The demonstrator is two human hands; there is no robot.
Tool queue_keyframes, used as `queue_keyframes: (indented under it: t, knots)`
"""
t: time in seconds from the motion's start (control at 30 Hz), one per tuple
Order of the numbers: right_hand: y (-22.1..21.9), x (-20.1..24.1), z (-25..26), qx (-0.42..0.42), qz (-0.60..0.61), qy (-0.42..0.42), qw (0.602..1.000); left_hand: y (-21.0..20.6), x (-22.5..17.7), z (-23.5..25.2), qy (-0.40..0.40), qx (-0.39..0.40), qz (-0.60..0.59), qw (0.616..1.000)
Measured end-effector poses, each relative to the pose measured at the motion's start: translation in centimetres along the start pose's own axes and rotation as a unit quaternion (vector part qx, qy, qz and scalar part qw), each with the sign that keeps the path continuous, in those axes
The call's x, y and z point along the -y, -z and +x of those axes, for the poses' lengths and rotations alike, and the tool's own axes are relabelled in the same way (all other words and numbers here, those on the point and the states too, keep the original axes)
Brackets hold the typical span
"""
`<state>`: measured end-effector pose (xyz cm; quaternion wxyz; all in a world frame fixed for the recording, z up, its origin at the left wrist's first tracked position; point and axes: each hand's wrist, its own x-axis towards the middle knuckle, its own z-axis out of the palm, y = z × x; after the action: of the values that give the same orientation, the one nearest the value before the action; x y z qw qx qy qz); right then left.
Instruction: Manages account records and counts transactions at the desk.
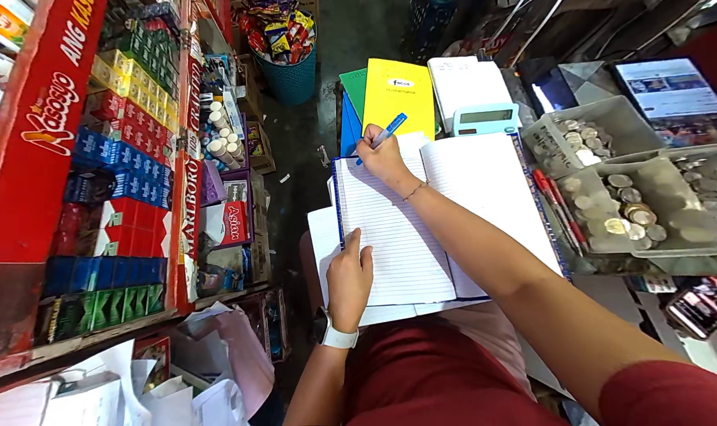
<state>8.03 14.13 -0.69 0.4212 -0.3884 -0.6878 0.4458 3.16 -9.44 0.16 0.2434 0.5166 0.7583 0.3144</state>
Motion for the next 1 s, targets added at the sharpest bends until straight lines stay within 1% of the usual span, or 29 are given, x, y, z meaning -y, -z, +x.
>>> queue_keyframes:
  t: [0.17,0.4,0.5,0.63,0.7,0.77,0.83,0.93,1.0]
  knots:
    - [0.0,0.0,0.0,-0.011,0.02,-0.001,1.0,0.0,-0.1,0.0,0.0,0.0,-0.002,1.0]
    - [-0.1,0.0,0.0,-0.02,0.002,0.004,1.0,0.0,-0.1,0.0,0.0,-0.002,-0.002,1.0]
    - [0.1,0.1,0.0,-0.019,0.032,-0.032,0.999,0.0,-0.1,0.0,0.003,0.001,0.002,1.0]
    - [1.0,0.7,0.4,0.024,0.143,-0.115,0.983,0.1,-0.1,0.1,0.009,0.012,0.003,1.0]
    - [1.3,0.9,0.3,0.046,0.162,-0.114,0.979,0.2,-0.2,0.1,0.01,0.02,0.001,1.0]
    - [1.6,1.7,-0.4,0.05,0.149,-0.105,0.982,0.2,-0.2,0.0,0.011,0.024,-0.001,1.0]
    - [2.1,3.3,-1.8,0.04,0.145,-0.108,0.983,0.3,-0.3,0.1,0.013,0.024,0.0,1.0]
    - [3.5,6.2,-5.3,0.031,0.167,-0.127,0.977,0.4,-0.4,0.1,0.016,0.031,-0.001,0.999]
    - [4.4,7.4,-8.4,0.028,0.177,-0.129,0.975,0.7,-0.2,0.0,0.016,0.04,-0.018,0.999]
